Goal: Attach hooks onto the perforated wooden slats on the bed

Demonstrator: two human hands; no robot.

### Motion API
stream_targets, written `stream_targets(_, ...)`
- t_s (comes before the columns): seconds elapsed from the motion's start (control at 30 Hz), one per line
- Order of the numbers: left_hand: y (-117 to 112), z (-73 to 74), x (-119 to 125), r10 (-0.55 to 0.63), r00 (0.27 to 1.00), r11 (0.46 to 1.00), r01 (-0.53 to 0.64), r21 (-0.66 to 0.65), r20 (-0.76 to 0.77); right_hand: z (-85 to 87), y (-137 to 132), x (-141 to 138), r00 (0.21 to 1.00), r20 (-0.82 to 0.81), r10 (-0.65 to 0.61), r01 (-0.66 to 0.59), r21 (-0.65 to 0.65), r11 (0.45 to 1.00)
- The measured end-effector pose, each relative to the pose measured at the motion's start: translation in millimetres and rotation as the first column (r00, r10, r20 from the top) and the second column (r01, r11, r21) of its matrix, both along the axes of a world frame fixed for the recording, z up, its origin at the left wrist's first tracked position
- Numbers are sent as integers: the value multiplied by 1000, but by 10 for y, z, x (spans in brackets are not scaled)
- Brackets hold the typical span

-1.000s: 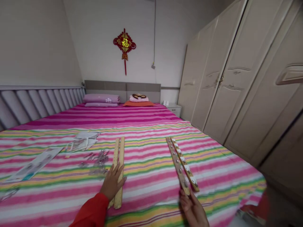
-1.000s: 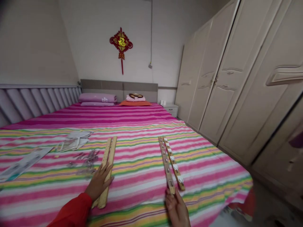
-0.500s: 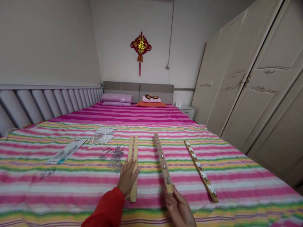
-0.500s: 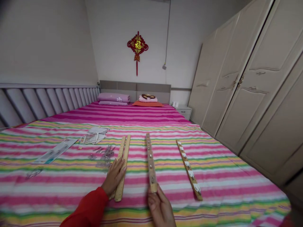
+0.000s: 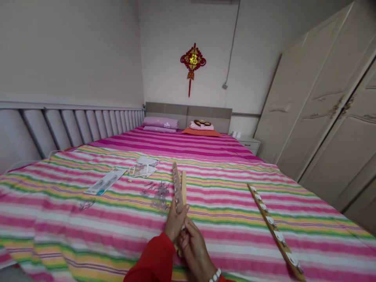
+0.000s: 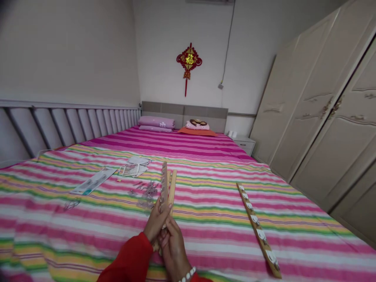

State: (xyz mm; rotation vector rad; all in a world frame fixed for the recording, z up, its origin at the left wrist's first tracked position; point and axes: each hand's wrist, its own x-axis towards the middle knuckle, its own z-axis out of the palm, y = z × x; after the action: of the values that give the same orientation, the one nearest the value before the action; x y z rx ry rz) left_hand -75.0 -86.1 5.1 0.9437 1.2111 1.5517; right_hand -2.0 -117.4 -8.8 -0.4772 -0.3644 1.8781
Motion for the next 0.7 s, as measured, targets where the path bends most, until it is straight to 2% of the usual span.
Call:
stream_targets(0.2, 220, -52, -74, 24, 987, 995, -9, -96, 157, 27, 102, -83, 996, 83, -30, 28, 19, 999)
stream_targets(0.37, 359, -92, -162, 105, 979, 985, -78, -156, 174, 23, 110, -119, 991, 127, -33, 33, -2, 999)
stream_targets(0.53, 484, -153, -333, 128, 972, 988, -108, -109, 197, 66, 98, -139, 993, 108, -49, 57, -72, 996)
stream_targets(0.7, 598, -24, -455, 53, 955, 999, -49, -20, 293, 88, 59, -196, 991, 133, -36, 45, -70, 997)
